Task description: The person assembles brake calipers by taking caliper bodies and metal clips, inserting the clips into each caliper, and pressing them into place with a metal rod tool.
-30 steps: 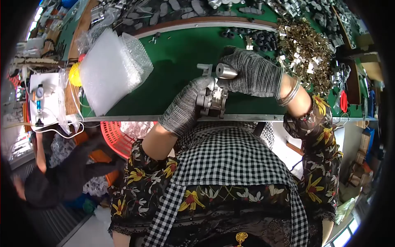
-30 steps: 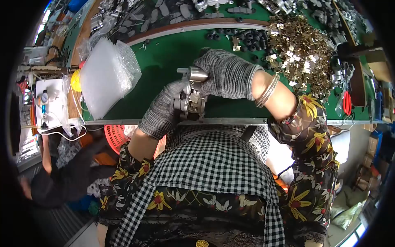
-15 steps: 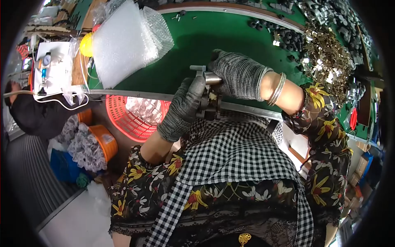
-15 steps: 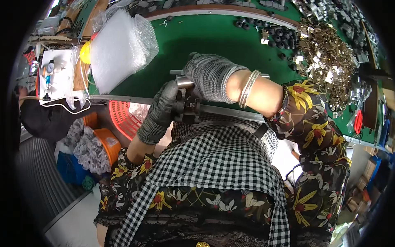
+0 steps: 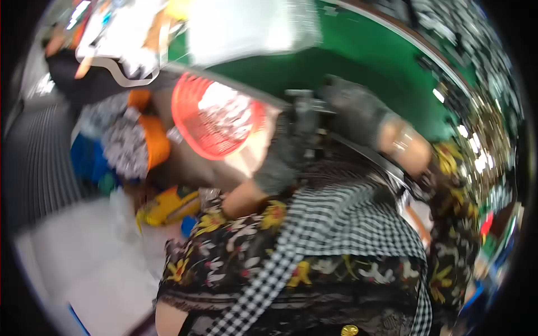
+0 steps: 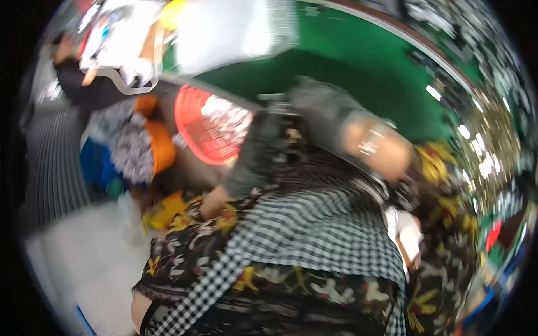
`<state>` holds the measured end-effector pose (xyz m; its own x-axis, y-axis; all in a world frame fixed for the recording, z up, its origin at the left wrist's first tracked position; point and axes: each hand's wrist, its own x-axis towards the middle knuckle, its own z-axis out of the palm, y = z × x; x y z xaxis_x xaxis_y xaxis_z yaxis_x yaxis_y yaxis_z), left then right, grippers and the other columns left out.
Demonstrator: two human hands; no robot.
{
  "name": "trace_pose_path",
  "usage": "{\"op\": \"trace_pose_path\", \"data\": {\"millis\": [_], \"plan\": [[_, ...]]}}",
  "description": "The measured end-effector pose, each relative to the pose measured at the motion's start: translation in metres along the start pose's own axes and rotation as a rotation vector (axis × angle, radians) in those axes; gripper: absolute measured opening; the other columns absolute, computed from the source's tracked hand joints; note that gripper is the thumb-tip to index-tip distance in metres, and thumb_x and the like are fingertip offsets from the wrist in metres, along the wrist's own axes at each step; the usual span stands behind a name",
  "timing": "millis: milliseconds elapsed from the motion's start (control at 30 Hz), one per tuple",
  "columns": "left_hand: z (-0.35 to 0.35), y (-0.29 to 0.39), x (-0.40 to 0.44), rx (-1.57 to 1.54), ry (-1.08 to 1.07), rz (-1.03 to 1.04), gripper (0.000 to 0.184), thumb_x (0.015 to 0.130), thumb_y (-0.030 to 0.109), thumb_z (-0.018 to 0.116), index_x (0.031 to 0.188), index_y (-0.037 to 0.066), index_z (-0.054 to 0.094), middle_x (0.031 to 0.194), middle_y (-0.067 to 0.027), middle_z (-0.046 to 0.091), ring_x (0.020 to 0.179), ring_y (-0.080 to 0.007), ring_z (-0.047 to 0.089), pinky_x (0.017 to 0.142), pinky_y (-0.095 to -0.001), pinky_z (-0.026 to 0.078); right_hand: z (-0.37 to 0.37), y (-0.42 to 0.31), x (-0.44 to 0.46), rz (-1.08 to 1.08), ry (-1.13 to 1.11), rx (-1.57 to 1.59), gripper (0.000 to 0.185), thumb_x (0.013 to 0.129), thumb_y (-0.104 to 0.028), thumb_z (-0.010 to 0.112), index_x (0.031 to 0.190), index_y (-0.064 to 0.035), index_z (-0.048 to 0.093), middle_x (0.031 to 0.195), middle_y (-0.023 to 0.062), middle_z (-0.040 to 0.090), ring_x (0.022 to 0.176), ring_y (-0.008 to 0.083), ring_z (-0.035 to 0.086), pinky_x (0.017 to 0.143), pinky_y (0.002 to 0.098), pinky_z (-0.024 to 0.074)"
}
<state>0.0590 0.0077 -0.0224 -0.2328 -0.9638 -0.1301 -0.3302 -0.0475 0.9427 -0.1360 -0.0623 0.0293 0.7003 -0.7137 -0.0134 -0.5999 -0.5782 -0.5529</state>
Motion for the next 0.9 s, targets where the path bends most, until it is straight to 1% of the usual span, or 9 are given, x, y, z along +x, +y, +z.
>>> {"op": "trace_pose_path", "data": {"millis": [33, 100, 167, 300, 400, 500, 700, 867, 900], "plan": [[0.005, 0.007, -0.006, -0.058, 0.061, -0.049, 0.032, 0.095, 0.032, 0.051, 0.112, 0.006, 0.05, 0.091, -0.0078, 0.057, 0.077, -0.0186, 0.058, 0.065, -0.0314, 0.049, -0.002, -0.006, 0.001, 0.063, -0.089, 0.056, 0.046, 0.069, -0.009, 0.071, 0.111, 0.0007, 0.057, 0.112, 0.0233, 0.058, 0.107, 0.0365, 0.056, 0.091, 0.0417, 0.0469], [0.018, 0.018, -0.009, -0.236, 0.194, -0.184, 0.028, 0.095, 0.031, 0.051, 0.11, 0.007, 0.051, 0.089, -0.0065, 0.056, 0.075, -0.0174, 0.057, 0.063, -0.0306, 0.048, 0.008, -0.002, -0.007, -0.095, 0.157, -0.051, 0.042, 0.07, -0.011, 0.07, 0.109, 0.001, 0.058, 0.102, 0.0215, 0.061, 0.098, 0.0366, 0.058, 0.091, 0.0402, 0.0459], [0.023, 0.024, -0.014, -0.306, 0.261, -0.251, 0.025, 0.095, 0.03, 0.052, 0.109, 0.009, 0.052, 0.086, -0.0052, 0.055, 0.072, -0.0162, 0.056, 0.061, -0.0298, 0.047, 0.012, 0.002, -0.002, -0.097, 0.124, -0.024, 0.045, 0.072, -0.012, 0.069, 0.112, 0.001, 0.055, 0.102, 0.0231, 0.059, 0.099, 0.0383, 0.057, 0.089, 0.0425, 0.0461], [0.014, 0.024, -0.01, -0.265, 0.207, -0.422, 0.042, 0.092, 0.042, 0.055, 0.11, 0.004, 0.052, 0.094, -0.0071, 0.057, 0.079, -0.0114, 0.058, 0.067, -0.0263, 0.05, 0.003, -0.007, 0.014, 0.008, -0.047, 0.011, 0.045, 0.074, -0.014, 0.067, 0.114, 0.0006, 0.054, 0.102, 0.0252, 0.057, 0.099, 0.0397, 0.056, 0.086, 0.0454, 0.0457], [0.006, 0.043, -0.014, -0.275, 0.145, -0.396, 0.052, 0.09, 0.045, 0.058, 0.12, 0.004, 0.05, 0.105, -0.0109, 0.057, 0.09, -0.0155, 0.059, 0.072, -0.0334, 0.051, -0.005, -0.008, 0.014, -0.035, -0.079, 0.059, 0.043, 0.072, -0.014, 0.067, 0.111, -0.0001, 0.056, 0.102, 0.0251, 0.057, 0.097, 0.0391, 0.055, 0.085, 0.0445, 0.0455], [-0.006, 0.07, -0.021, -0.865, 0.02, -0.417, 0.055, 0.09, 0.044, 0.059, 0.123, 0.002, 0.046, 0.106, -0.0097, 0.057, 0.094, -0.0153, 0.059, 0.078, -0.0322, 0.051, -0.006, -0.006, 0.007, -0.078, -0.039, 0.013, 0.036, 0.071, -0.018, 0.067, 0.102, -0.0005, 0.059, 0.101, 0.0238, 0.058, 0.098, 0.0387, 0.055, 0.086, 0.0442, 0.0455], [0.017, 0.024, -0.007, -0.782, -0.033, -0.468, 0.057, 0.089, 0.038, 0.063, 0.125, 0.0, 0.041, 0.105, -0.0075, 0.058, 0.091, -0.0149, 0.061, 0.079, -0.028, 0.053, -0.006, 0.012, 0.009, -0.08, -0.083, 0.048, 0.041, 0.072, -0.017, 0.066, 0.109, -0.0023, 0.058, 0.103, 0.0229, 0.058, 0.102, 0.0393, 0.055, 0.09, 0.045, 0.0445], [0.034, 0.016, -0.013, -1.028, 0.13, -0.339, 0.028, 0.09, 0.023, 0.062, 0.107, 0.004, 0.052, 0.08, -0.0035, 0.058, 0.064, -0.0116, 0.058, 0.051, -0.024, 0.046, -0.007, 0.01, 0.001, -0.048, -0.068, 0.068, 0.046, 0.07, -0.013, 0.066, 0.114, -0.0024, 0.057, 0.106, 0.0237, 0.058, 0.103, 0.0407, 0.055, 0.089, 0.0441, 0.0461], [0.034, 0.009, -0.009, -1.059, 0.09, -0.342, 0.019, 0.089, 0.017, 0.059, 0.102, 0.003, 0.052, 0.077, -0.0036, 0.057, 0.06, -0.0116, 0.057, 0.048, -0.0239, 0.045, -0.008, 0.008, 0.005, -0.191, 0.017, 0.028, 0.042, 0.071, -0.012, 0.066, 0.111, -0.0027, 0.058, 0.105, 0.023, 0.059, 0.099, 0.0399, 0.057, 0.085, 0.043, 0.0481]]}}
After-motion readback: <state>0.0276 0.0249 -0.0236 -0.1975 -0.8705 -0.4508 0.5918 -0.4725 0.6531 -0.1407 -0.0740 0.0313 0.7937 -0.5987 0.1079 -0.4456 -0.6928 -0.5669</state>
